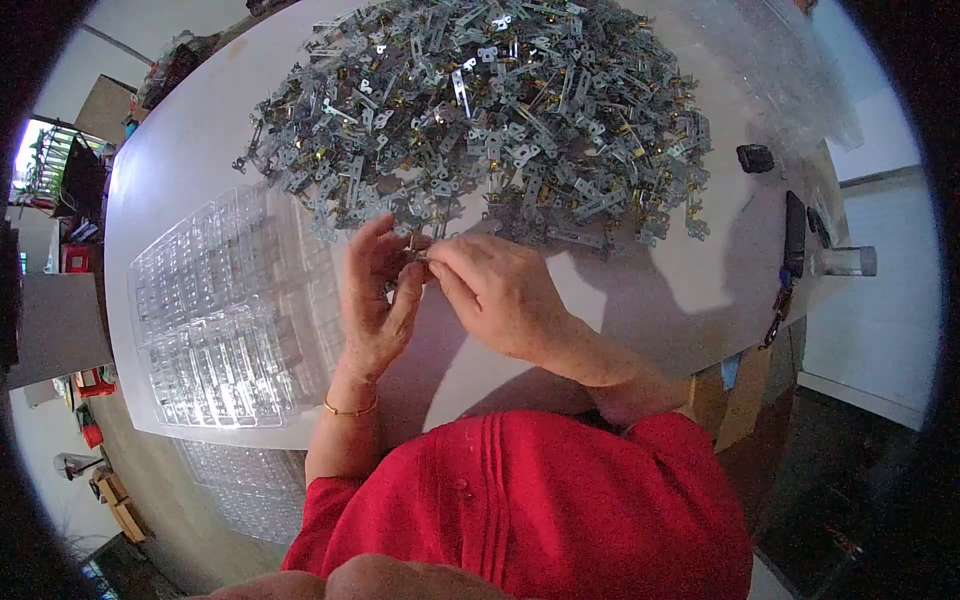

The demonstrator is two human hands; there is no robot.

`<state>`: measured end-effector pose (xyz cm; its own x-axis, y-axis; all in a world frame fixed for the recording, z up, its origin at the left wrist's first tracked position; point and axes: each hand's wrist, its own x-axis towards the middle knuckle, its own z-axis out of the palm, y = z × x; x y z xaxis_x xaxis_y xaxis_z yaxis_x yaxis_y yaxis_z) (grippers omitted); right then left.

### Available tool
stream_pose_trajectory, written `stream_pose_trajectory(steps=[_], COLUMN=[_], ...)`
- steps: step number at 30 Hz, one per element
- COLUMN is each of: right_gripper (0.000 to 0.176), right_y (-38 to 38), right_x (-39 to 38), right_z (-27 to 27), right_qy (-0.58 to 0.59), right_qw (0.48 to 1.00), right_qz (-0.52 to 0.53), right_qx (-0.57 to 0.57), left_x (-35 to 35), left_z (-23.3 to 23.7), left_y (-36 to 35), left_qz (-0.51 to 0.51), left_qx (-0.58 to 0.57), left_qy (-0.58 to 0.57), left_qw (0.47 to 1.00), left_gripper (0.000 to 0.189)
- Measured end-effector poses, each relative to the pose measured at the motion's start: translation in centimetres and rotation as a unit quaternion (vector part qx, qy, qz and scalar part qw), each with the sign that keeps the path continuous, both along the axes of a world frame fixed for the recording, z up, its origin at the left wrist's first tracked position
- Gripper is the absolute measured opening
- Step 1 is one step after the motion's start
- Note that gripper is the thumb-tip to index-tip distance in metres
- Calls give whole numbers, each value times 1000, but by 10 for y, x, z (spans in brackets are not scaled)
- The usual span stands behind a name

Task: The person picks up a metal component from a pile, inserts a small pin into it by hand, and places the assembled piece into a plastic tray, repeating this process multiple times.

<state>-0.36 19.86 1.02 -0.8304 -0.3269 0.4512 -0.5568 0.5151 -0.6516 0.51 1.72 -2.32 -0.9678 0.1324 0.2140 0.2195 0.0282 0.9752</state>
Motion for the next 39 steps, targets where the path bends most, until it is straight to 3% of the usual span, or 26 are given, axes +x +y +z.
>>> stream_pose_trajectory(steps=[5,13,16,19,21,28,31,34,35,39], right_gripper=[14,12,9,10,11,16,12,10,10,10], right_y=[2,1,0,7,5,5,-5,-2,-3,3], right_x=[0,-1,-2,-3,-2,-1,3,3,3,0], right_z=[-2,2,5,3,0,0,10,5,4,12], right_qy=[1,-3,-20,-47,-54,-85,-94,-130,-92,-127], right_qw=[1000,999,1000,997,997,994,996,991,994,991], right_qz=[-2,26,-23,6,11,28,5,2,16,28], right_qx=[10,18,-5,61,47,62,2,31,47,17], left_x=[-1,-1,-1,-1,-3,-3,-3,-1,0,-3], left_z=[-1,3,9,7,11,10,10,17,20,14], left_y=[1,0,1,1,-2,-7,-5,-8,-9,-7], left_qz=[2,12,15,20,7,21,22,16,11,39], left_qx=[-116,-176,-186,-223,-238,-239,-242,-245,-249,-227], left_qy=[82,121,142,163,174,243,223,226,228,206], left_qw=[990,977,972,961,956,940,944,943,941,951], left_gripper=[59,58,60,60,59,63,64,64,63,59])
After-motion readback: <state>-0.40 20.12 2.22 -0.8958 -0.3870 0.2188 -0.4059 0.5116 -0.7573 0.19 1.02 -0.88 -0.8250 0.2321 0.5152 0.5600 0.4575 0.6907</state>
